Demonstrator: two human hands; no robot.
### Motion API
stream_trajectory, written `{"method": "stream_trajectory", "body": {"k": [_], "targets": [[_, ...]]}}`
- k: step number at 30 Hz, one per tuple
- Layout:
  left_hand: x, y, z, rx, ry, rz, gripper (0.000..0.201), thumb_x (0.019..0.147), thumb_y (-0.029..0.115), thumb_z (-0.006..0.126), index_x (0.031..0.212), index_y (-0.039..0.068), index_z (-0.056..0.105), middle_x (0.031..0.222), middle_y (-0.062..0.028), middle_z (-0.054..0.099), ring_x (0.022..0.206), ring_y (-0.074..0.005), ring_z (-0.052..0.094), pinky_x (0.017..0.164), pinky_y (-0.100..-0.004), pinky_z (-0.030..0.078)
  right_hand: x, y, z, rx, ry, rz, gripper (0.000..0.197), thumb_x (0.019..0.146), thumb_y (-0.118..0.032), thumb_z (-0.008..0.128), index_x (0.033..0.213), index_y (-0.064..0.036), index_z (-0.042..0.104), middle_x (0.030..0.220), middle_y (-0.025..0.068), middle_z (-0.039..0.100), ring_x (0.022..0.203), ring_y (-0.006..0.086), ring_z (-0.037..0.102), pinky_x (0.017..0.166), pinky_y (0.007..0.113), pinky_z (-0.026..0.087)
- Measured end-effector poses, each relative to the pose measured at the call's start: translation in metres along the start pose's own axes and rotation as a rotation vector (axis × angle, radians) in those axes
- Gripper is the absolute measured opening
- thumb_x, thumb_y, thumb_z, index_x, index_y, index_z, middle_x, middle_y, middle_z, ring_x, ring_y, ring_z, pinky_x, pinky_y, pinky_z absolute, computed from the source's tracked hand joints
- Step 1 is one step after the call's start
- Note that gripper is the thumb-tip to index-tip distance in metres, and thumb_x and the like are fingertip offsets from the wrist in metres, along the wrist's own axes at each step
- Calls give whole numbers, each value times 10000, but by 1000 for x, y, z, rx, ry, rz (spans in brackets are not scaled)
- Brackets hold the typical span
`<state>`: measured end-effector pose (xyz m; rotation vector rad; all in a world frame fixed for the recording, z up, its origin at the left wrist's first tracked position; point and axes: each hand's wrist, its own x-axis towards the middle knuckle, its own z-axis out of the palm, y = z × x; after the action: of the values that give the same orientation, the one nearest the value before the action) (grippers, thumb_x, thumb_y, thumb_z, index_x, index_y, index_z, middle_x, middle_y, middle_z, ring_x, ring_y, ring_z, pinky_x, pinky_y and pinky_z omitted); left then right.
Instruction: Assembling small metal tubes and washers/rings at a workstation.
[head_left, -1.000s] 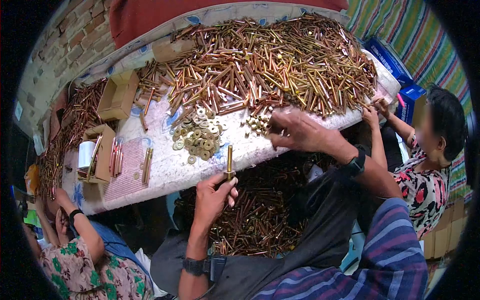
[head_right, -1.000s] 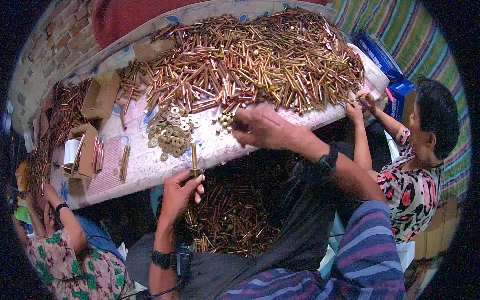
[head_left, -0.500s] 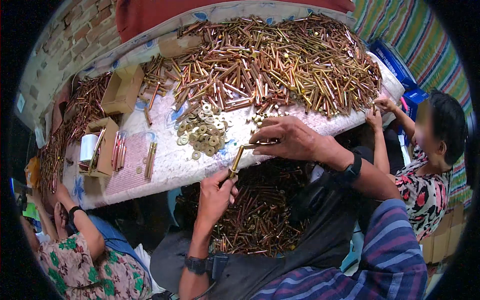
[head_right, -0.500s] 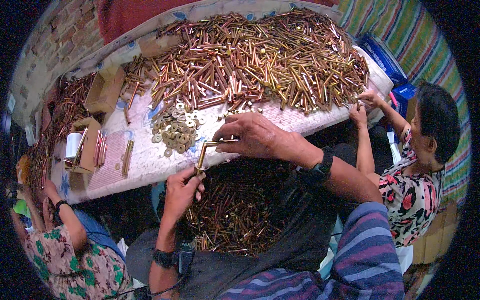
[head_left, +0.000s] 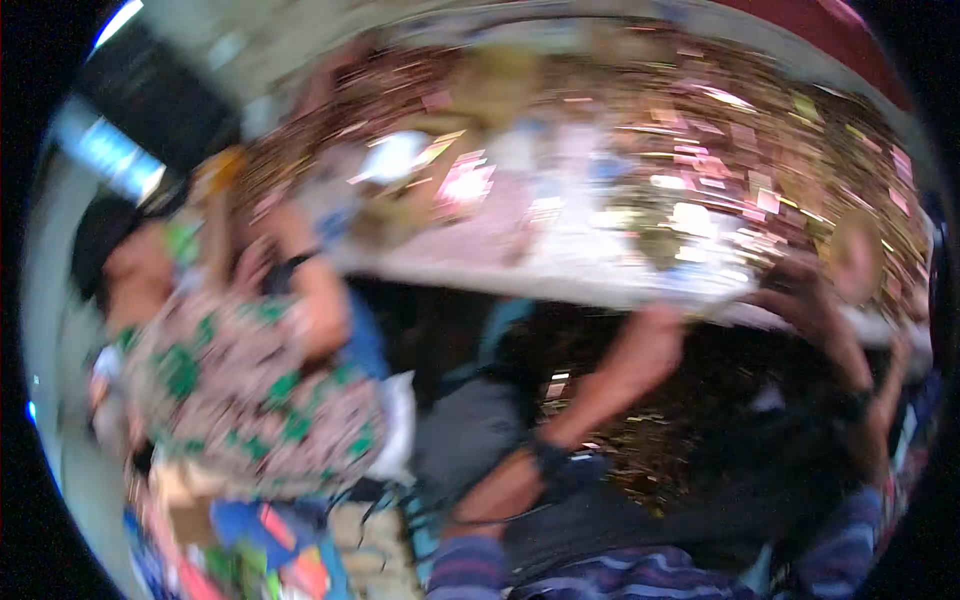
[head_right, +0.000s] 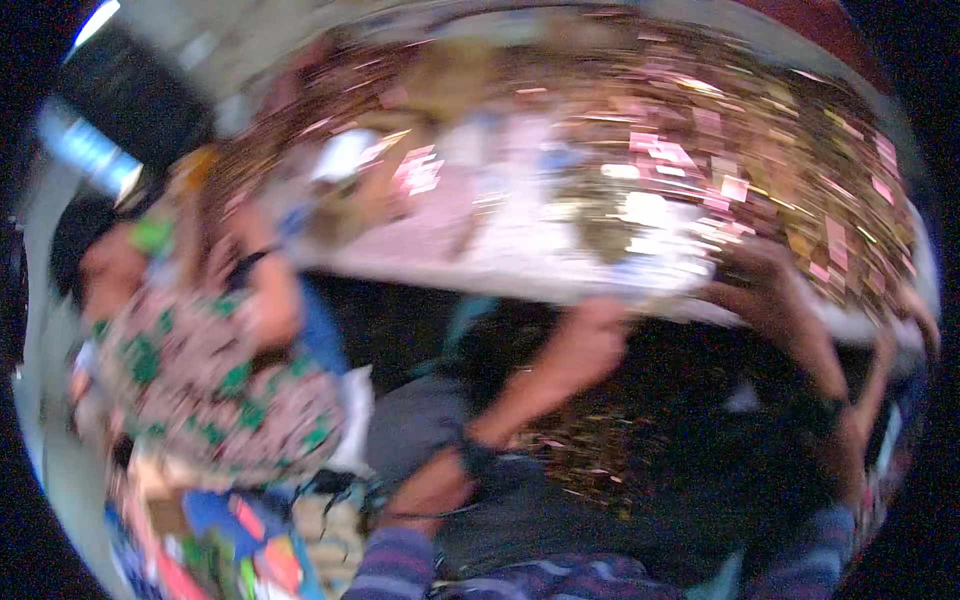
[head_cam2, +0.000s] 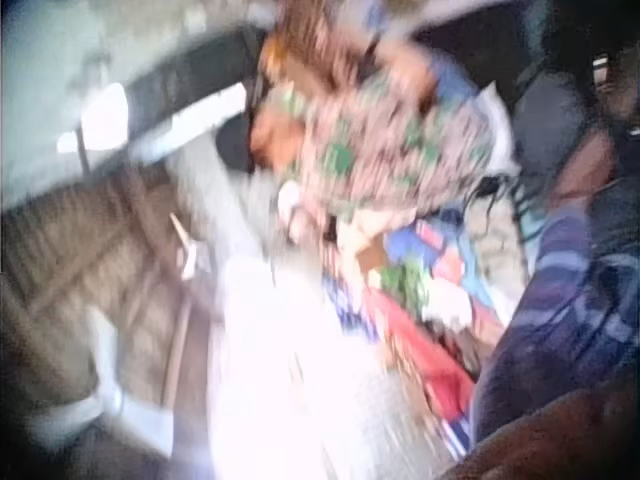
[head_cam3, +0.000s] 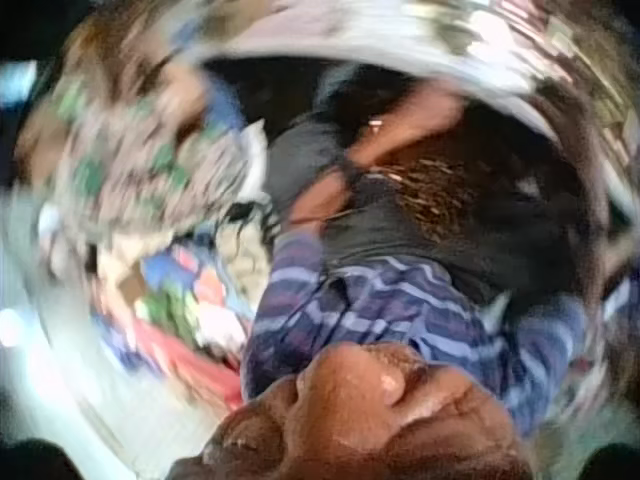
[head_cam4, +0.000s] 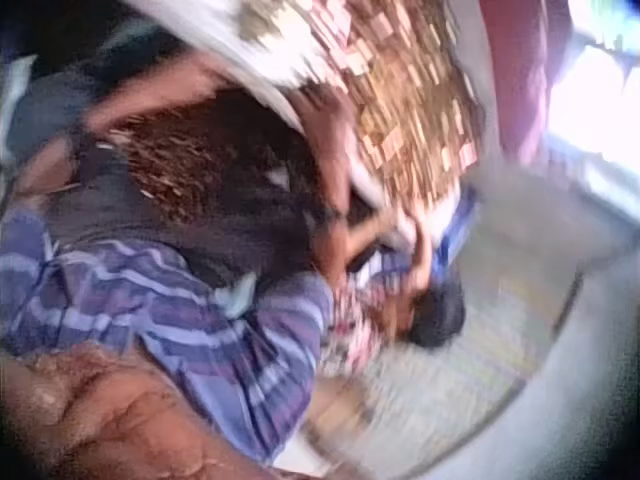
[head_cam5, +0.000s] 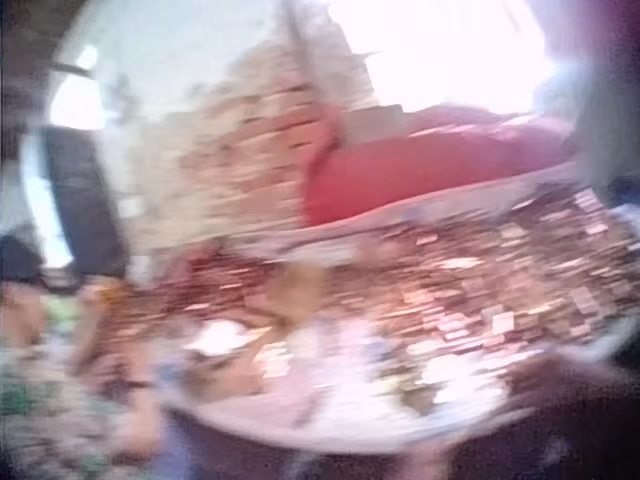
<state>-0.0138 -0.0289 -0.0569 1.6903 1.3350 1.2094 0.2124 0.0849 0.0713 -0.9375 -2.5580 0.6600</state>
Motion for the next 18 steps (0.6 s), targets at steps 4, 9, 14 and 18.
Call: {"method": "stream_trajectory", "body": {"k": [4, 9, 14, 18], "targets": [[14, -19, 45, -51, 98, 43, 154, 778, -32, 459, 820, -49, 606, 802, -275, 614, 778, -406, 613, 681, -507, 462, -19, 69, -1, -150, 124, 132, 334, 729, -171, 853, 817, -51, 553, 723, -7, 520, 649, 144, 483, 569, 336, 419], [5, -36, 35, 182, 177, 164, 101, 681, -70, 521, 766, -52, 573, 770, -279, 544, 796, -465, 561, 726, -500, 452, 0, 104, 24, 72, 12, 99, 281, 756, -98, 811, 814, -37, 543, 723, 17, 538, 596, 88, 508, 468, 256, 391], [4, -50, 36, 216, 195, 122, 173, 662, -93, 520, 821, -45, 569, 869, -264, 549, 861, -446, 550, 782, -501, 443, 16, 56, 35, 99, 94, 108, 239, 781, -146, 806, 839, -11, 618, 705, 45, 591, 597, 109, 552, 506, 272, 432], [5, -40, 40, 100, 300, 198, 161, 656, -91, 546, 805, -48, 590, 833, -270, 546, 846, -459, 548, 778, -492, 448, 9, -6, 43, 200, 341, 35, 238, 802, -185, 803, 859, 10, 678, 690, 67, 633, 598, 126, 587, 537, 285, 466]]}}
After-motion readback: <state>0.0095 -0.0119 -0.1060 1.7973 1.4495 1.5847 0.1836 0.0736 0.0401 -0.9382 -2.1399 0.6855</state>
